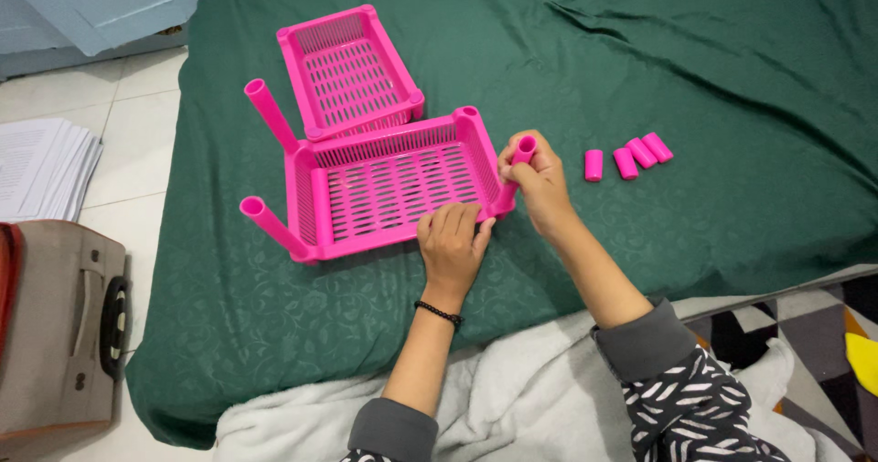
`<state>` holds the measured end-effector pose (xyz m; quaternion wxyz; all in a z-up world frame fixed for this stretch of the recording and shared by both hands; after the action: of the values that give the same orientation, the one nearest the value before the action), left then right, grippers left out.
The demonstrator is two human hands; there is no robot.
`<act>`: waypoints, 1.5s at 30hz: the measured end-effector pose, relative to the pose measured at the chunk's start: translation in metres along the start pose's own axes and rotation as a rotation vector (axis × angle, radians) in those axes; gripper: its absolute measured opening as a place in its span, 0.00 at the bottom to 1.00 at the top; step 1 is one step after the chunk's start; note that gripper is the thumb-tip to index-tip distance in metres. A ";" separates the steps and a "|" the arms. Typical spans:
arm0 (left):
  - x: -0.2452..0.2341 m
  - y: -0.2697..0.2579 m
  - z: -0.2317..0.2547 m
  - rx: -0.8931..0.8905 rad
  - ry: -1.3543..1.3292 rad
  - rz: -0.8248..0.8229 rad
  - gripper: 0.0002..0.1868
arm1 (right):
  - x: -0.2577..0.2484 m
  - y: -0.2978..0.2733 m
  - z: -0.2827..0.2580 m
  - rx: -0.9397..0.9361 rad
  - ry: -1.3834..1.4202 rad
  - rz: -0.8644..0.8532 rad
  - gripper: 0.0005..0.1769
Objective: The person assembles a two-tier pink plastic storage basket by inserting cylindrical connectors into the corner holes of two basket trays. They connect the trays vertically and then attach the remaining connectors to form the handles and base supports.
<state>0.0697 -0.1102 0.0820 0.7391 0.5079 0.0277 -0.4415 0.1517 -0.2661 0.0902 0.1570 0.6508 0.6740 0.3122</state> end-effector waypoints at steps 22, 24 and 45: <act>0.006 -0.005 -0.007 -0.007 0.041 -0.006 0.14 | 0.009 -0.011 0.004 -0.188 -0.140 0.010 0.13; 0.007 -0.006 -0.007 -0.015 0.039 -0.006 0.14 | 0.007 -0.011 0.007 -0.184 -0.161 0.021 0.13; -0.083 -0.031 -0.082 -0.165 0.276 0.067 0.21 | 0.018 -0.013 -0.032 -0.300 -0.616 -0.104 0.29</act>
<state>0.0318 0.0017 0.0608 0.7819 0.5018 0.1484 -0.3388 0.1196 -0.2550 0.1095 0.4628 0.6491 0.5737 0.1882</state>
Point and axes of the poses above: each hand's wrist, its own y-axis towards the middle knuckle, its own x-axis out of the palm, z = x × y, the point moved 7 cm from there along y, towards the middle knuckle, and after that the axes turned 15 degrees about -x, right-handed, at the moved point
